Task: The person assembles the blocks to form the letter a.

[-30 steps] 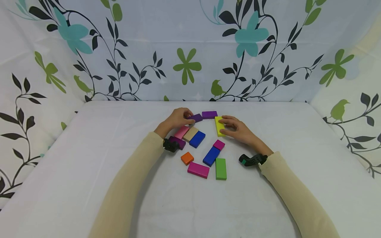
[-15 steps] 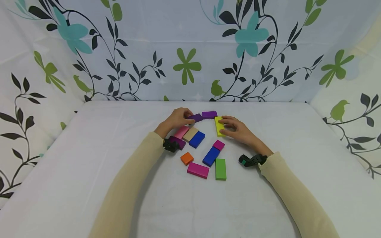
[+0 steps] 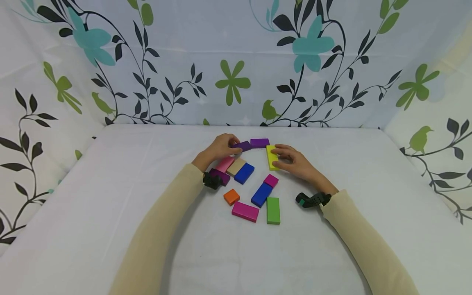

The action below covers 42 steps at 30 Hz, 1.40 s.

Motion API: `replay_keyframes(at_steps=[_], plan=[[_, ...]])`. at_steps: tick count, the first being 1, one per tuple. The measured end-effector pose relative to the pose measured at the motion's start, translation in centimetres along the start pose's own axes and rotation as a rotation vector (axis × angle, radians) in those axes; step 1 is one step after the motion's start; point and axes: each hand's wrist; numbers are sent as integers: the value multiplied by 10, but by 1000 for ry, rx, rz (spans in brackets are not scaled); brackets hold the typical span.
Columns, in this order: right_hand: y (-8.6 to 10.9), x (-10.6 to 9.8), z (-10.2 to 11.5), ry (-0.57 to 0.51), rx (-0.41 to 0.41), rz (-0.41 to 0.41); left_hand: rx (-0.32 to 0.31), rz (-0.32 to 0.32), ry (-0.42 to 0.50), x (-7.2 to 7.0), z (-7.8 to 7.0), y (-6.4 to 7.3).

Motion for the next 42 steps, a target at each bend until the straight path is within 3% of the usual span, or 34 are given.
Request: replay_keyframes(at_steps=[6,19,30,42], plan=[[0,0,2,10,-4,-6,-9,19,15,-2,1,0],[-1,-1,1,6,3,0,37,34,-13,-4,0,8],[0,-4,2,16,8,1,52,26,64,-5,0,14],[1,0,1,8,9,8,40,-7,145,-6,13,26]])
Point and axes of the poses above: each hand's wrist, its own y-axis away from the middle knuckle, its own x-axis out of the palm, z = x × y, and after that the axes turned 15 degrees about y, right-handed
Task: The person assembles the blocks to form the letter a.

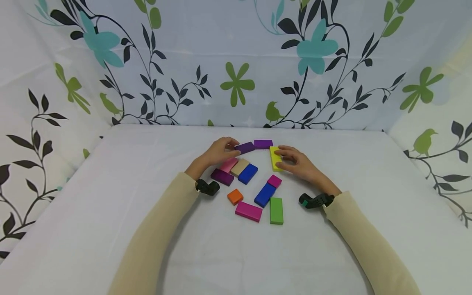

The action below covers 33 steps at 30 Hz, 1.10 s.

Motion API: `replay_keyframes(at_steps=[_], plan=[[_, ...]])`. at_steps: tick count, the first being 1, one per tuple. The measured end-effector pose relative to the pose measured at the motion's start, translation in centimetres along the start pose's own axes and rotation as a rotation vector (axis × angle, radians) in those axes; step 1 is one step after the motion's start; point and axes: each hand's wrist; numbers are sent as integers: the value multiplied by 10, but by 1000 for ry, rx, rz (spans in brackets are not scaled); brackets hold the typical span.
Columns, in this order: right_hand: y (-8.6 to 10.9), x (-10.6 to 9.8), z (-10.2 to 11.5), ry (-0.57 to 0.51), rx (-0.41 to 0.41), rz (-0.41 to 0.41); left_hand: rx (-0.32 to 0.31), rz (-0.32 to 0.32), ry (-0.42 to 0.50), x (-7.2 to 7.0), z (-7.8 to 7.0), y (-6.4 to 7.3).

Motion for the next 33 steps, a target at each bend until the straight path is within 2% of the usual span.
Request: replay_keyframes(at_steps=[17,25,33], plan=[[0,1,0,-14,-5,-19,15,-60,103,3,13,7],[-2,1,1,-11,-25,-17,6,-76,119,1,15,10],[-1,0,0,-9,0,-9,25,-81,125,3,16,9]])
Point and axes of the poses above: each hand's wrist, its own y-axis away from the middle knuckle, its own x-axis out of the palm, z = x × y, and after that the axes turned 15 degrees about y, right-handed
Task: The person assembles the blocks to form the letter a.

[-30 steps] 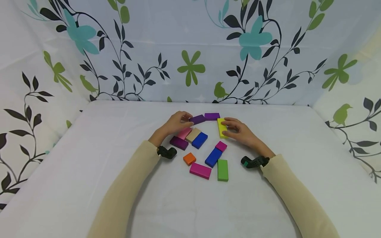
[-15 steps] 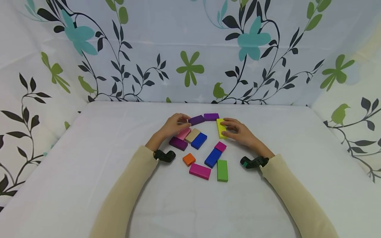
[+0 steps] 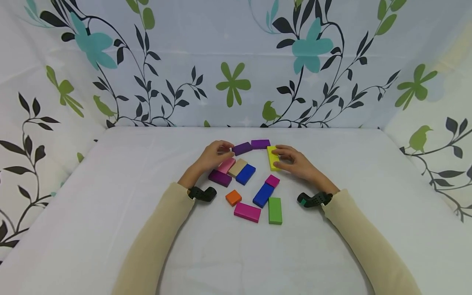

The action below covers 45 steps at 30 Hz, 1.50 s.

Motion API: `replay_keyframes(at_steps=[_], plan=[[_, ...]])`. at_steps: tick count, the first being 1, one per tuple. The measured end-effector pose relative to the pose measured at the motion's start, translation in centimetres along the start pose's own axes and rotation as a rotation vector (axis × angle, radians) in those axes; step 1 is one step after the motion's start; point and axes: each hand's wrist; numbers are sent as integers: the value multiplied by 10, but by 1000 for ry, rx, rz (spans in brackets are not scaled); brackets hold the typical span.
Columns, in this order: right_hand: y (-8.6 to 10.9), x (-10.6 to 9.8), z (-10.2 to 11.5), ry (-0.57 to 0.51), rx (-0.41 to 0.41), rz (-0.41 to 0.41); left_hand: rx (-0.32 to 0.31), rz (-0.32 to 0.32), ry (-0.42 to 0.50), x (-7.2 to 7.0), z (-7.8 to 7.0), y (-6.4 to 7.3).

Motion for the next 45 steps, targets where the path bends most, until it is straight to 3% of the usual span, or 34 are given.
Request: replay_keyframes(at_steps=[18,29,35,45], plan=[[0,0,1,11,6,2,12,-2,18,0,-5,3],[0,0,-1,12,-3,-1,119,-6,32,4,-14,4],[8,6,-2,22,6,1,90,19,34,14,-19,8],[3,2,2,21,-9,-10,140,59,-1,17,-27,7]])
Point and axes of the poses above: each hand's wrist, its own y-axis away from the middle knuckle, its own x-axis out of the palm, z = x × y, and after that the axes turned 15 degrees about y, right-handed
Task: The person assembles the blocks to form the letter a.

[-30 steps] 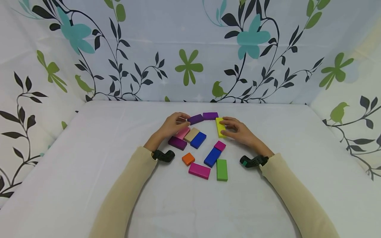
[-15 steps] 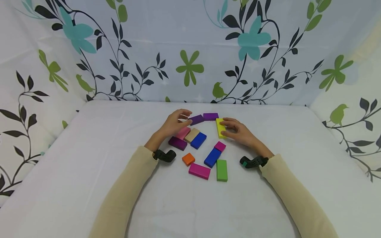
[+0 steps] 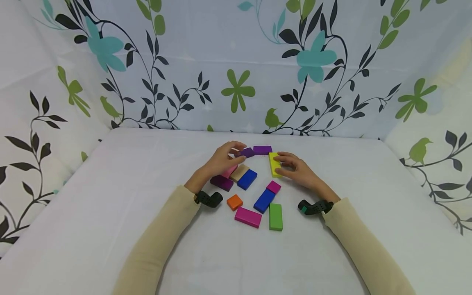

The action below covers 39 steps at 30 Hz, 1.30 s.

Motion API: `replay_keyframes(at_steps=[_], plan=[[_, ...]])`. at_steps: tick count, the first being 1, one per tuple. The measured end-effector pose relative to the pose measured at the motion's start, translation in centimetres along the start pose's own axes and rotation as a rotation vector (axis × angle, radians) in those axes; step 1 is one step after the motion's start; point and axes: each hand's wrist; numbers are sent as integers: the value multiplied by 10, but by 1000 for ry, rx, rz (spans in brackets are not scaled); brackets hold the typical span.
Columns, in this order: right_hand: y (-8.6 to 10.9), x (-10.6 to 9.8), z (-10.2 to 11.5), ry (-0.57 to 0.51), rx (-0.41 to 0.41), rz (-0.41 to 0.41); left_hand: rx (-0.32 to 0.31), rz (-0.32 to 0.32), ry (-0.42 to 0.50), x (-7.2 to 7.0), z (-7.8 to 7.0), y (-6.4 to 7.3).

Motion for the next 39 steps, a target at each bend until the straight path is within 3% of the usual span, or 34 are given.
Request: replay_keyframes(at_steps=[25,32,39], plan=[[-3,-1,1,-14,-2,7,39,201,-27,31,-32,1],[0,-1,-1,-17,11,8,38,281,-32,42,-35,0],[-2,0,-2,-25,11,21,19,310,2,46,-33,1]])
Point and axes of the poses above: each hand's wrist, its own y-axis away from the middle knuckle, its own x-axis out of the palm, z = x × y, and after that the axes turned 15 degrees about y, right-handed
